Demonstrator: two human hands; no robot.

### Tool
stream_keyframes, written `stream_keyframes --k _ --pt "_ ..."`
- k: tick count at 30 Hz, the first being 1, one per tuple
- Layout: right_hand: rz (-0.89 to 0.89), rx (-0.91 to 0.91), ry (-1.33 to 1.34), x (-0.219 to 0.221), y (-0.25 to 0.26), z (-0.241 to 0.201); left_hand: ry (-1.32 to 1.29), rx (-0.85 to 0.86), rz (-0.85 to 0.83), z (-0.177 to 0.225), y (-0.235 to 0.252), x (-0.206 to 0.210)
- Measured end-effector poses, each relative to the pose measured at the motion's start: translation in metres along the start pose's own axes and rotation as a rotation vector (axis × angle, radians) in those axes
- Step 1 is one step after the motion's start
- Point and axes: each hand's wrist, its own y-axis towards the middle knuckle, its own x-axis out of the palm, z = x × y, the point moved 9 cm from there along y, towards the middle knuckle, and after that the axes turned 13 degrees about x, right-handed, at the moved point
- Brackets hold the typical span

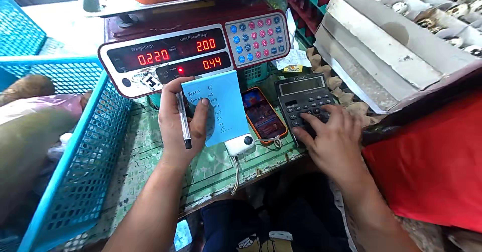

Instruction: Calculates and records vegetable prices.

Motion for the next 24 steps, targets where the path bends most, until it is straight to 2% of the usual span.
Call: stream_keyframes --k 4,10,13,21,24 --pt "0.014 0.058 0.004 -0.022 -0.023 0.023 0.011 0.010 -0.007 0.004 0.001 0.002" --pt "-0.075 0.043 0.025 -0.017 -0.047 0.042 -0.025 -0.036 0.004 0.000 0.001 0.003" --pt "-0.101 0.073 0.017 -0.016 -0.045 0.047 -0.032 -0.033 -0.015 0.001 0.001 0.006" --pt "-0.397 0.142 -0.059 -0.017 -0.033 0.038 0.042 0.006 -0.076 0.005 0.001 0.006" --pt "-0.339 0.155 -0.113 -0.019 -0.028 0.034 0.058 0.009 -0.087 0.008 0.000 0.008"
